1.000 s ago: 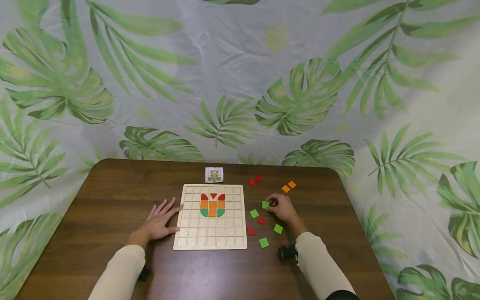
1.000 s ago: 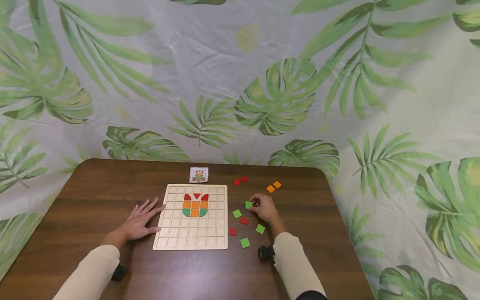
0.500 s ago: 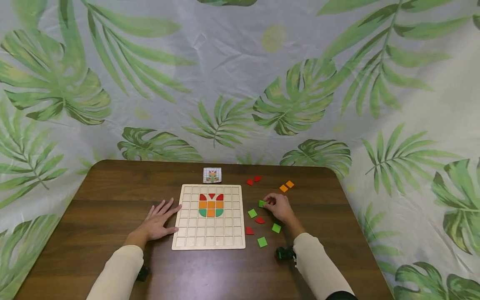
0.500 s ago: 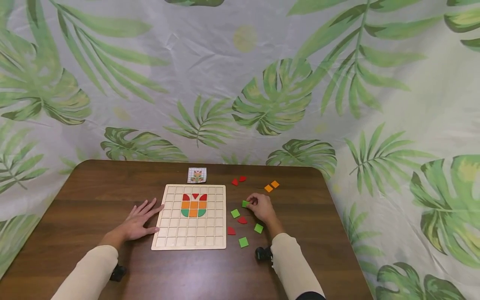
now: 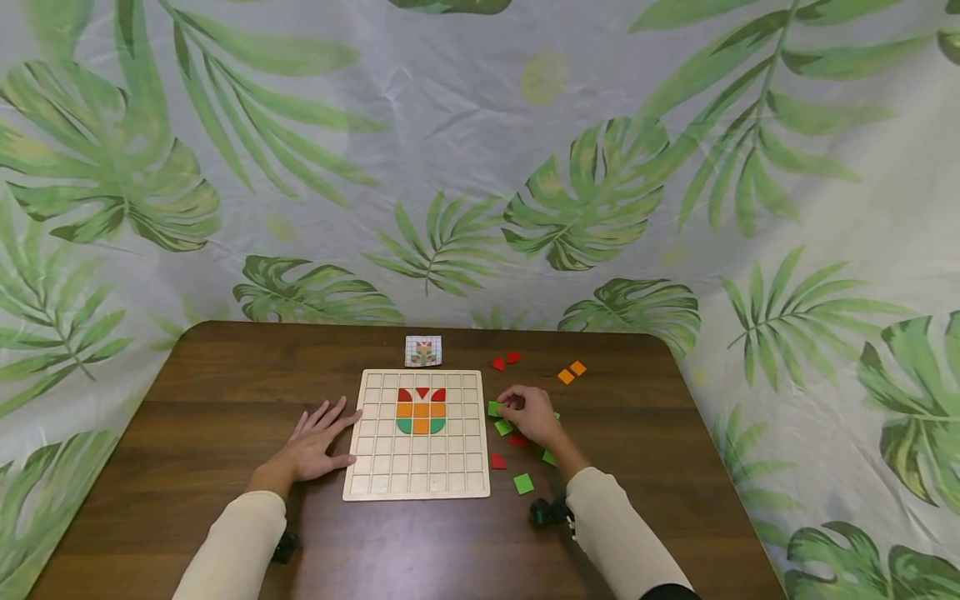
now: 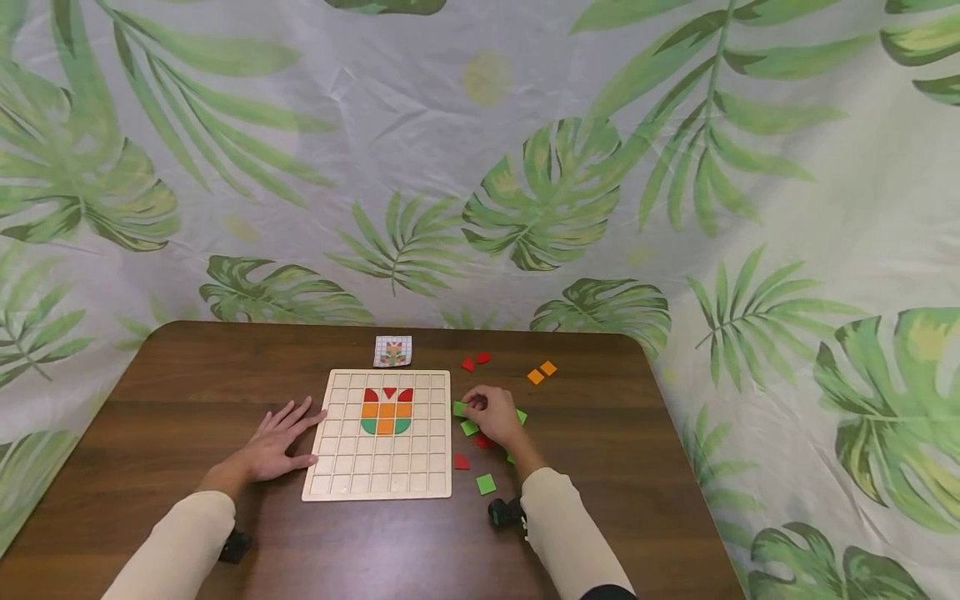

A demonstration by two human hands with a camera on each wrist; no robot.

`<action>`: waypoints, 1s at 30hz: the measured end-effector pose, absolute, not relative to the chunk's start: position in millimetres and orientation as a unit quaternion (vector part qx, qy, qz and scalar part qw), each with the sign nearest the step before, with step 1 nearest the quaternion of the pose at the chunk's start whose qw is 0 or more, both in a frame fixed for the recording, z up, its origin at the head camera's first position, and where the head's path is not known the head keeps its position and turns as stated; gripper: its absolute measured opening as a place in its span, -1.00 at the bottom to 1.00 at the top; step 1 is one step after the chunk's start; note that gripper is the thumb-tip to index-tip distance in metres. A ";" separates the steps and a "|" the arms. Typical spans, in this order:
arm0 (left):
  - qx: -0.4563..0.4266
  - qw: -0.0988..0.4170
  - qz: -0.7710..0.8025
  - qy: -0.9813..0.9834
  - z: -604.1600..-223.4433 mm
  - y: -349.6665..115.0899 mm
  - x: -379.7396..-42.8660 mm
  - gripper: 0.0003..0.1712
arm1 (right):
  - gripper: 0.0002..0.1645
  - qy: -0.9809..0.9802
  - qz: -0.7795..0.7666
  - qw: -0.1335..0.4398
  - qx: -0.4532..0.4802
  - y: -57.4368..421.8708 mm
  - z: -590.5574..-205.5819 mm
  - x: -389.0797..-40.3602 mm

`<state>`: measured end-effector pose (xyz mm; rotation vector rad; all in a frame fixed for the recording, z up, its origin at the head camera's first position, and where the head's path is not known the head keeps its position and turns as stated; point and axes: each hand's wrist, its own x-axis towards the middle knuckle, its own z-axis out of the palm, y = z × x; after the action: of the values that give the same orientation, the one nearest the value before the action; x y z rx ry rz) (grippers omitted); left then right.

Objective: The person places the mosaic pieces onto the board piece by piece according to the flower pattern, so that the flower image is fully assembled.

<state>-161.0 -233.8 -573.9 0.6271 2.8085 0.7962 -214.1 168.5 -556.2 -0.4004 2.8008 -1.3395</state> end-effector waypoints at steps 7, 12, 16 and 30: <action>0.202 0.092 0.249 0.943 -572.0 -232.8 -161.4 -0.13 | -0.94 0.880 -0.452 0.032 -0.143 136.9 -556.9 -208.7; 0.193 0.096 0.239 0.947 -567.6 -230.8 -161.1 -0.12 | -0.96 0.865 -0.471 0.055 -0.164 113.2 -559.1 -204.3; 0.200 0.084 0.245 0.945 -569.4 -231.0 -160.7 -0.13 | -0.95 0.859 -0.475 0.072 -0.178 95.2 -561.7 -199.3; 0.199 0.087 0.246 0.945 -567.6 -231.2 -160.6 -0.14 | -0.95 0.856 -0.475 0.085 -0.184 61.0 -569.1 -188.2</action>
<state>-160.6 -231.2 -567.6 0.5925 2.8141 0.7330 -188.2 61.0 -569.1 -0.5502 2.5537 -1.4178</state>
